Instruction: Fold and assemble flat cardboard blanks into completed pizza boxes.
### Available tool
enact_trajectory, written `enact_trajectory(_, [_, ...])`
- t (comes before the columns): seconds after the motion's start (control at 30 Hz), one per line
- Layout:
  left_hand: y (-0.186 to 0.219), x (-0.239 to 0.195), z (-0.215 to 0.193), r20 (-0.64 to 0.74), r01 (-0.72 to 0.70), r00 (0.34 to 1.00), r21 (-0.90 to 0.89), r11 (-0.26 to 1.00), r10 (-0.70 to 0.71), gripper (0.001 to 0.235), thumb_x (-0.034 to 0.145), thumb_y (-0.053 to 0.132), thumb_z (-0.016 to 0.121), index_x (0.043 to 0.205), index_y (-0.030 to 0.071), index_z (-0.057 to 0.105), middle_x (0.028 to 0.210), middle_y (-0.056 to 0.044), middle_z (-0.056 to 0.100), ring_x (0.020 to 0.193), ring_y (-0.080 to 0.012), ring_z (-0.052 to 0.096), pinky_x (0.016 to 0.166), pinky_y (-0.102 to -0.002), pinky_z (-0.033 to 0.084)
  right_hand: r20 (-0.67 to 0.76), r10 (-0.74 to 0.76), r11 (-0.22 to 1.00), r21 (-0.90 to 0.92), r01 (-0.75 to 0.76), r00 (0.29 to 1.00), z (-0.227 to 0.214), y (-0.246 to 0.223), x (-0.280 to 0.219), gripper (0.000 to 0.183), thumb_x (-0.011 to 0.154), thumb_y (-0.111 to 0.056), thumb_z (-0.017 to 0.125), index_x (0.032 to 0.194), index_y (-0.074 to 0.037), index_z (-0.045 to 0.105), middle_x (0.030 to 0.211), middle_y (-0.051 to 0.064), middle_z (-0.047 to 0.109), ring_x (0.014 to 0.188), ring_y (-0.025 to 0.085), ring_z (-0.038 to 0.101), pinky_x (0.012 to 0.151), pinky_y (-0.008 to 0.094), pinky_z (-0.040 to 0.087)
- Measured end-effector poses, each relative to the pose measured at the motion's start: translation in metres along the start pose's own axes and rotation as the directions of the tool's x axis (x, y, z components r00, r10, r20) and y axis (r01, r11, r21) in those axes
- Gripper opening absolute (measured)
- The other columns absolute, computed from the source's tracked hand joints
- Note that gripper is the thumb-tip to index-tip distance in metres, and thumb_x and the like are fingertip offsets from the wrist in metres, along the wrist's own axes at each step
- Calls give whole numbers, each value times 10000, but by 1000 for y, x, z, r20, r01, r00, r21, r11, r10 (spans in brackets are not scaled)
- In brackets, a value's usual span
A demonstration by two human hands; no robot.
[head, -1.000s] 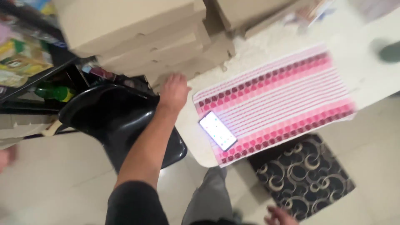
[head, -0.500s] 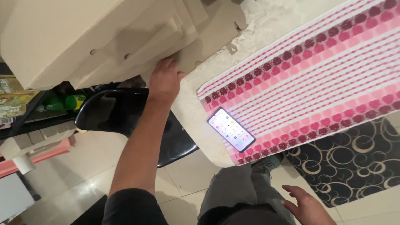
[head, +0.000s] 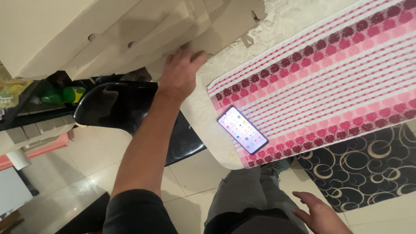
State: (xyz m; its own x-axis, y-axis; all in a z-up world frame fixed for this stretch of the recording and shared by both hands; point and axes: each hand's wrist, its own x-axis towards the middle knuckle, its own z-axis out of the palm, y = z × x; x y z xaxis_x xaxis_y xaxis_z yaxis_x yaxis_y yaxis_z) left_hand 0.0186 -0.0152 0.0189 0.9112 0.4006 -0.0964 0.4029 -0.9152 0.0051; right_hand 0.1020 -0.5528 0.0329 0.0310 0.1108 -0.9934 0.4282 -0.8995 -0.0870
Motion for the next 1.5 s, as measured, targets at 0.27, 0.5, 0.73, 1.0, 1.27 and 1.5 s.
enact_trajectory(0.27, [1,4,-8,-134,-205,970,-10,979,202,237,824,45,636,1041,101,715,1039,-88,573,1015,-298,523,902,-457,449,-129,-255,966,16,259,958,1,-14,0,549,837,-408,791,1352,-329,618,1390,-139,663,1246,98,697,1064,284,577])
enact_trajectory(0.5, [-6,13,-22,-241,-317,914,76,945,326,82,891,96,698,968,119,714,922,-46,548,886,-219,550,945,-389,512,-5,-228,974,10,228,974,-2,-21,-4,527,876,-427,754,1371,-359,586,1408,-143,647,1271,96,689,1102,285,566])
enact_trajectory(0.73, [-9,17,-21,-290,-329,907,-36,944,305,149,852,59,710,988,106,750,898,-43,541,860,-225,543,883,-368,528,-121,-340,936,50,348,932,-18,-40,-16,539,829,-399,793,1335,-322,622,1376,-133,676,1203,115,724,1018,292,589])
enact_trajectory(1.0, [-16,16,-17,-288,-327,917,-144,934,276,173,862,52,709,1014,99,775,925,-39,581,894,-230,556,900,-366,524,-47,-483,865,131,485,874,-76,-103,-40,548,823,-300,796,1345,-293,630,1354,-116,697,1095,123,764,923,274,623])
enact_trajectory(1.27, [-18,13,-13,-118,-277,946,184,943,301,217,864,117,686,1075,111,640,940,-41,661,835,-216,647,778,-341,583,-218,-741,595,226,771,636,-161,-216,-28,267,810,-197,791,1061,-105,799,718,28,836,477,106,679,410,239,536])
enact_trajectory(1.5, [-30,9,5,-375,-275,825,388,880,423,156,894,130,558,752,187,530,692,-4,455,588,-198,535,519,-314,468,-558,-401,115,756,645,726,-225,-353,41,382,913,-246,769,1173,3,642,965,154,692,877,294,753,773,428,654])
